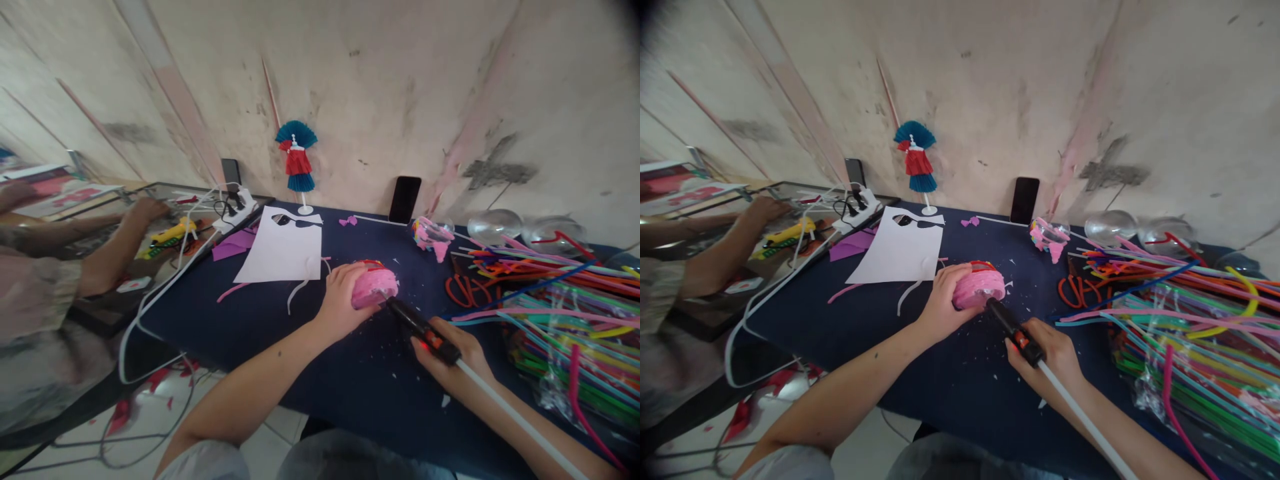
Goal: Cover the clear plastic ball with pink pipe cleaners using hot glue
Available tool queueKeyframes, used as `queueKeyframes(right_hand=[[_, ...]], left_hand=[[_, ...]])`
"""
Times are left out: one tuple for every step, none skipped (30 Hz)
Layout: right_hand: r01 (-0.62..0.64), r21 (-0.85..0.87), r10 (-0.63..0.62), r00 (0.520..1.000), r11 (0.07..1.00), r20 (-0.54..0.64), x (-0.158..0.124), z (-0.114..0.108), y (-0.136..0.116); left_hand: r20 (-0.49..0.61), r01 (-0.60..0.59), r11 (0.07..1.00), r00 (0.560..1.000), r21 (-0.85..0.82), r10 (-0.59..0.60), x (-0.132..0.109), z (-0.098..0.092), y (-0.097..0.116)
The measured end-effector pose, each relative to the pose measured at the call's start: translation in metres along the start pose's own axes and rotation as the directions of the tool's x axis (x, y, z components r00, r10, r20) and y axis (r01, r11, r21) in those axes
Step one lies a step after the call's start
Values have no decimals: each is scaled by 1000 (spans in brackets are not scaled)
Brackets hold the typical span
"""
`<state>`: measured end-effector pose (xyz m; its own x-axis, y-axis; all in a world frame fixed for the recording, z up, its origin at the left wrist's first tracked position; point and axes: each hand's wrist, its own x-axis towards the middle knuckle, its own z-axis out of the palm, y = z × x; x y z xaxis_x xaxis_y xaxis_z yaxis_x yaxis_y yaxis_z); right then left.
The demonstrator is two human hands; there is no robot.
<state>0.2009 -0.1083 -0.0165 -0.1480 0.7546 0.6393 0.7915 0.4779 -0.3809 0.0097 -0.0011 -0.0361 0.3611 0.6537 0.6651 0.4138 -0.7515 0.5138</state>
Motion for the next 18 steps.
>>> queueKeyframes(right_hand=[[2, -2, -2, 1000, 1000, 0, 0, 0, 0], [7, -4, -7, 1000, 1000, 2, -1, 0, 1], [13, -7, -13, 1000, 1000, 7, -1, 0, 1], [19, -10, -18, 1000, 1000, 11, -1, 0, 1], [20, -14, -20, 1000, 1000, 14, -2, 0, 1], [17, -18, -17, 1000, 1000, 12, -2, 1, 1], [10, -21, -10, 1000, 1000, 9, -2, 1, 1], [2, -23, -2, 1000, 1000, 6, -2, 1, 1], [-3, -22, 3, 1000, 1000, 5, -1, 1, 1], [-7, -20, 7, 1000, 1000, 1, -1, 0, 1], [-13, -18, 13, 1000, 1000, -6, -1, 0, 1], [-24, -14, 24, 1000, 1000, -16, -1, 0, 2], [-46, -11, 45, 999, 999, -29, -2, -1, 3], [-73, -10, 73, 996, 997, -48, -2, -2, 5], [-101, -8, 100, 993, 995, -69, -3, -2, 7], [-126, -8, 125, 988, 992, -91, -3, -2, 10], [-147, -11, 145, 983, 989, -111, -3, -2, 13], [-160, -15, 157, 978, 987, -136, -3, -2, 15]], left_hand=[[1, -2, 1000, 1000, -4, 2, 0, 0, 0], [2, -6, 1000, 1000, -8, 6, 0, 0, 0], [1, -10, 1000, 1000, -11, 10, 0, 0, 0], [-1, -13, 1000, 1000, -11, 13, 0, 0, 0], [-2, -13, 1000, 1000, -10, 13, 0, 0, 0], [-4, -11, 1000, 1000, -9, 11, 0, 0, 0], [-5, -11, 1000, 1000, -8, 11, 0, 0, 0], [-5, -11, 1000, 1000, -6, 11, 0, 0, 0], [-2, -9, 1000, 1000, -5, 9, 0, -1, 1], [2, -5, 1000, 1000, -5, 5, 0, -1, 1], [6, 3, 1000, 1000, -5, -3, 0, -1, 1], [10, 16, 1000, 1000, -7, -16, 0, -2, 1], [13, 31, 999, 999, -10, -31, 0, -2, 1], [16, 44, 999, 999, -13, -43, 0, -2, 2], [20, 52, 999, 998, -17, -51, 0, -2, 1], [24, 57, 998, 998, -19, -56, 0, -3, 1], [27, 59, 998, 998, -20, -58, 0, -3, 1], [29, 60, 998, 998, -19, -60, 0, -3, 1]])
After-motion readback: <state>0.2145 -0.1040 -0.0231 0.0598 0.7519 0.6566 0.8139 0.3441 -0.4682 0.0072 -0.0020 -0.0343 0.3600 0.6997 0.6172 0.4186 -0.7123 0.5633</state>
